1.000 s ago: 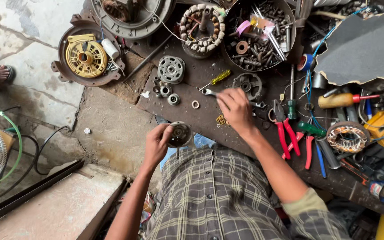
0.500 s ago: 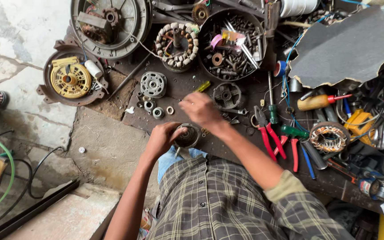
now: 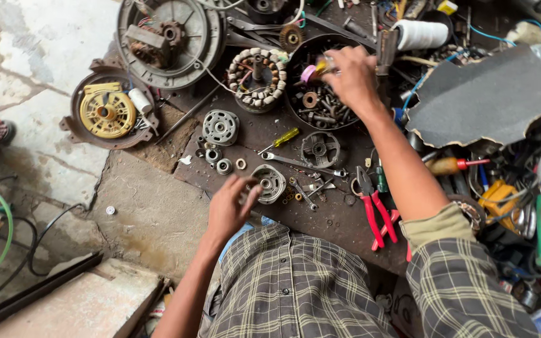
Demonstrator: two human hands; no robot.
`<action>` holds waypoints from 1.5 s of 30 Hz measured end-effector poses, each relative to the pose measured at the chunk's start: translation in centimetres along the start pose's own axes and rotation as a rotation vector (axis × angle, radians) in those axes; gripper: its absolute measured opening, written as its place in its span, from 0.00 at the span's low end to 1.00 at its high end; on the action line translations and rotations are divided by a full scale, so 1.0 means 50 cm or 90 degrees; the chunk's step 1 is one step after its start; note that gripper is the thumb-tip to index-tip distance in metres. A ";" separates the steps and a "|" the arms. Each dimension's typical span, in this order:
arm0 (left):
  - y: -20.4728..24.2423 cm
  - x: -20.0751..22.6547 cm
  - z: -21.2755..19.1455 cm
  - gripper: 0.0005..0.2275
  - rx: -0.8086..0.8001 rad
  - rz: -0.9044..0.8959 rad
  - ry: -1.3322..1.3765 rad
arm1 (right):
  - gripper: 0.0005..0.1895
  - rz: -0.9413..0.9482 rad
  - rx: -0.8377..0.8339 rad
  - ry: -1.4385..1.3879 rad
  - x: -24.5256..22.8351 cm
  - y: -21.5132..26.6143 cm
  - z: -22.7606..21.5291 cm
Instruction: The person assembles small metal components into a motor housing on a cluttered workbench. They insert a bearing and a metal plate, then use pliers to adjust internal parts.
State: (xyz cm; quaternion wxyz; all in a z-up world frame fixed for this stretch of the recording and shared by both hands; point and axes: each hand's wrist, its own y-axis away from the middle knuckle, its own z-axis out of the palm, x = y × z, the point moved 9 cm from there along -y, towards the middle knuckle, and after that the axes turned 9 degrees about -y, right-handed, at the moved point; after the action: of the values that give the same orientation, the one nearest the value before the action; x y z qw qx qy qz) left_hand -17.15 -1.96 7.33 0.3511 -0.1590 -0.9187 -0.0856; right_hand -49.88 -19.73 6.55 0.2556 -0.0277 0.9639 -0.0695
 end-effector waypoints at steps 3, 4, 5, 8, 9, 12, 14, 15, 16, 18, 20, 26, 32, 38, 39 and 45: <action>0.048 0.021 -0.012 0.11 -0.040 -0.021 0.017 | 0.12 -0.060 0.174 -0.124 -0.022 0.022 -0.100; 0.059 0.031 -0.016 0.11 -0.043 -0.013 0.043 | 0.12 -0.027 0.213 -0.206 -0.010 0.045 -0.130; 0.067 0.044 -0.017 0.11 -0.047 -0.003 0.073 | 0.11 0.010 0.212 -0.311 -0.002 0.077 -0.145; 0.078 0.073 -0.019 0.11 -0.035 0.017 0.189 | 0.09 0.126 0.186 -0.782 -0.031 0.214 -0.121; 0.072 0.082 -0.018 0.12 -0.022 0.028 0.232 | 0.10 0.156 0.164 -1.042 -0.061 0.252 -0.092; 0.059 0.101 0.005 0.18 -0.037 0.068 0.387 | 0.05 0.171 -0.068 -0.737 -0.206 0.409 -0.008; 0.066 0.096 0.071 0.16 -0.175 -0.023 0.493 | 0.06 0.217 -0.114 -0.771 -0.258 0.471 0.043; 0.073 0.096 0.105 0.16 -0.250 -0.068 0.542 | 0.07 0.186 -0.088 -0.747 -0.271 0.487 0.038; 0.077 0.095 0.117 0.13 -0.242 -0.088 0.553 | 0.07 0.155 -0.063 -0.721 -0.283 0.500 0.031; 0.079 0.095 0.129 0.09 -0.219 -0.124 0.571 | 0.10 0.205 -0.034 -0.775 -0.280 0.509 0.030; 0.076 0.096 0.113 0.08 -0.154 -0.150 0.590 | 0.14 0.381 -0.027 -0.934 -0.267 0.534 0.045; 0.070 0.246 -0.062 0.04 -0.034 0.158 0.515 | 0.10 0.093 0.066 -0.816 -0.355 0.530 -0.131; 0.105 0.403 -0.222 0.04 0.031 0.422 0.406 | 0.09 -0.032 0.114 -0.920 -0.421 0.486 -0.250; 0.129 0.415 -0.254 0.05 0.055 0.449 0.379 | 0.09 -0.109 0.075 -1.017 -0.487 0.461 -0.285; 0.136 0.413 -0.250 0.05 0.061 0.447 0.378 | 0.10 -0.113 0.065 -1.027 -0.494 0.464 -0.290; 0.155 0.405 -0.205 0.06 0.025 0.401 0.411 | 0.11 -0.116 0.032 -1.082 -0.511 0.484 -0.327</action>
State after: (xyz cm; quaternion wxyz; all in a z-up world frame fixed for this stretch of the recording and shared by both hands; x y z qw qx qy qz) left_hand -22.32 7.25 28.85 0.6315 -0.3890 -0.6708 -0.0022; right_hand -36.25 8.44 29.52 0.8856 -0.1422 0.4370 -0.0667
